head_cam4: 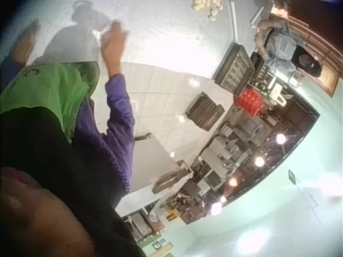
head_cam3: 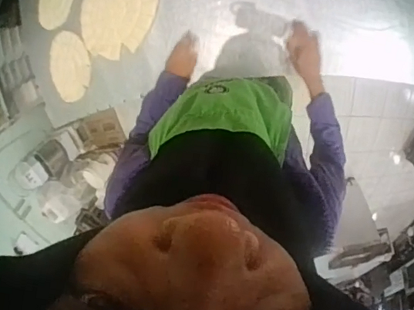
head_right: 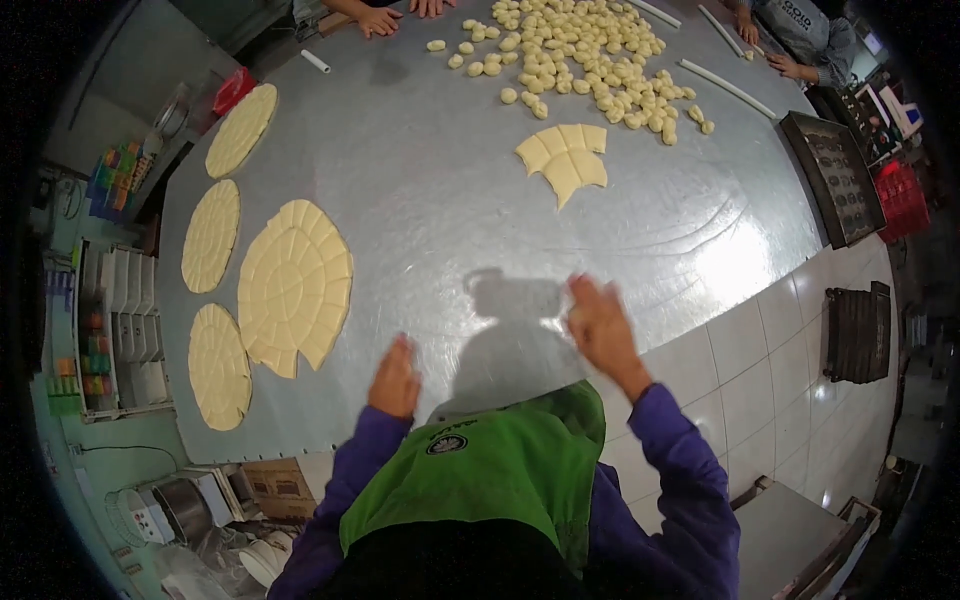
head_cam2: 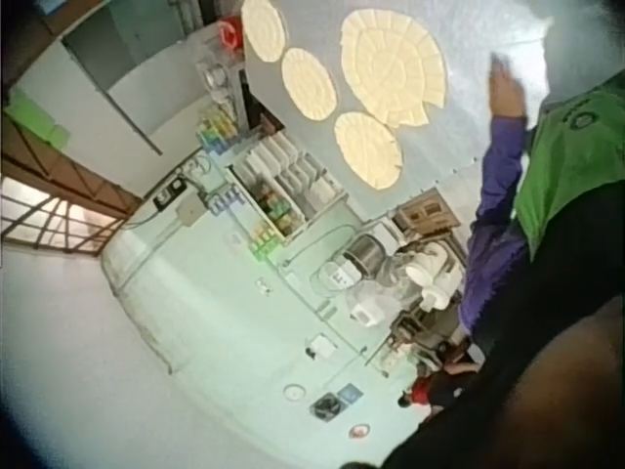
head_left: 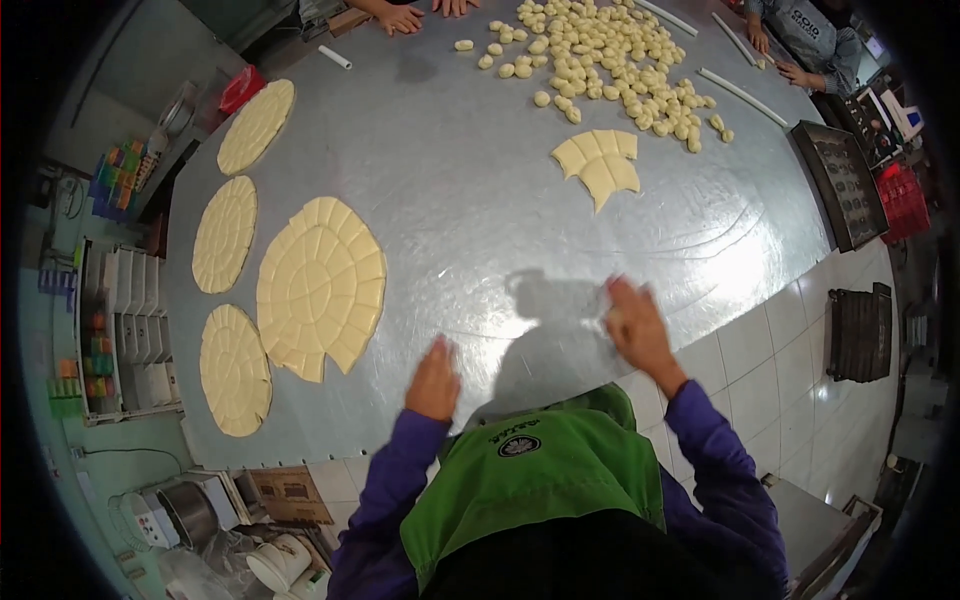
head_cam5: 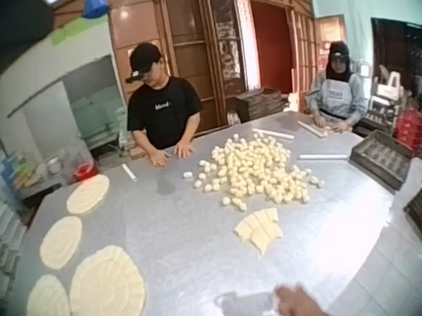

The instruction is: Rolling and shaping pieces of dough into small pastries at a production table.

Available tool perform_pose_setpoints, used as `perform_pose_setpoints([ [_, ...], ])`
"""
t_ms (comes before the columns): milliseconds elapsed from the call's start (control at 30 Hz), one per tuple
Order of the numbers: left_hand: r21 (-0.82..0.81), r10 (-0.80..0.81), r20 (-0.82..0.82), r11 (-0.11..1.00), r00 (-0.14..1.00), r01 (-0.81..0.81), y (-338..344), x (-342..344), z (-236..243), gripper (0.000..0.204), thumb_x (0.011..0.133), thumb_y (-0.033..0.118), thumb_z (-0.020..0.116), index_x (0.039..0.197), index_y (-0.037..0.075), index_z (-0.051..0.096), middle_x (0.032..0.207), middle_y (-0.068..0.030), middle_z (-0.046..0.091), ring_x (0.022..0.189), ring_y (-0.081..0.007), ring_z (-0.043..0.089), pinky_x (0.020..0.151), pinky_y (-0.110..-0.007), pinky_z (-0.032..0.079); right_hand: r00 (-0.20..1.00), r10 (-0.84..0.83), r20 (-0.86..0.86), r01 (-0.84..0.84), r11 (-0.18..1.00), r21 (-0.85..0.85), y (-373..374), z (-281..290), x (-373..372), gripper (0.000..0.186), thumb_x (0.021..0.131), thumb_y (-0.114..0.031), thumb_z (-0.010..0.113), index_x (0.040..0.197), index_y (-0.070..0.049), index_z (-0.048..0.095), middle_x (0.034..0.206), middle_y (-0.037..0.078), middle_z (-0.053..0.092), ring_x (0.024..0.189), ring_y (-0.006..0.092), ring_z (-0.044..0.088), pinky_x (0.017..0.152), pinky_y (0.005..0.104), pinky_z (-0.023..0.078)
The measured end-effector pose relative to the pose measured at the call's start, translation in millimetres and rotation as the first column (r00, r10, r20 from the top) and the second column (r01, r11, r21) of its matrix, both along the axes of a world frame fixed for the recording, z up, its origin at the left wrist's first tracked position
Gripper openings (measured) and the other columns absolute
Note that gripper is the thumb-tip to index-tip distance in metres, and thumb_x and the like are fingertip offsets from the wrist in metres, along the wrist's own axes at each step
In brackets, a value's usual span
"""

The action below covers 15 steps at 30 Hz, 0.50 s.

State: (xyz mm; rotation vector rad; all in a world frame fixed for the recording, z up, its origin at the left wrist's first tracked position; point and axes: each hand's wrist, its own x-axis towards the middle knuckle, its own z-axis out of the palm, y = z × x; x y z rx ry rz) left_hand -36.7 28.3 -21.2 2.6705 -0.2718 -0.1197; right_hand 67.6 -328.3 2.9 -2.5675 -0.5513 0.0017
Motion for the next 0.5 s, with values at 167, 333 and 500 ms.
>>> perform_pose_setpoints([
  [167, 0.108, 0.144, 0.161, 0.981, 0.976, -0.162, -33.1, 55.9, 34.1, 0.053, 0.087, 0.020, 0.050, 0.131, -0.007, 0.035, 0.139, -0.0249, 0.030, 0.127, -0.0406, 0.030, 0.106, -0.049, 0.023, 0.911, -0.357, 0.205, 0.375, 0.926, -0.053, 45.7, 6.4, 59.2, 0.045, 0.090, -0.029, 0.047, 0.127, -0.004, 0.046, 0.136, 0.018, 0.039, 0.129, 0.0365, 0.030, 0.104, 0.0538, 0.021],
  [333, -0.007, -0.054, 0.205, 0.998, 0.977, 0.057, -34.7, 1.6, 15.4, 0.039, 0.084, 0.008, 0.054, 0.122, 0.002, 0.051, 0.128, -0.0174, 0.045, 0.118, -0.0369, 0.041, 0.098, -0.045, 0.035, 0.950, 0.207, 0.233, -0.204, 0.978, -0.034, 36.1, 1.3, -2.8, 0.043, 0.084, -0.018, 0.057, 0.124, -0.003, 0.049, 0.129, 0.016, 0.047, 0.114, 0.0311, 0.047, 0.096, 0.0432, 0.038],
  [500, -0.393, 0.126, 0.257, 0.919, 0.958, -0.015, -67.2, 30.0, 64.6, 0.038, 0.078, -0.006, 0.057, 0.115, 0.003, 0.058, 0.116, -0.0141, 0.054, 0.104, -0.0300, 0.053, 0.086, -0.035, 0.045, 0.531, 0.270, -0.803, 0.680, 0.430, 0.594, 40.9, 40.3, -31.1, 0.043, 0.097, -0.031, 0.039, 0.133, -0.008, 0.041, 0.128, 0.010, 0.047, 0.103, 0.0202, 0.052, 0.087, 0.0381, 0.044],
])
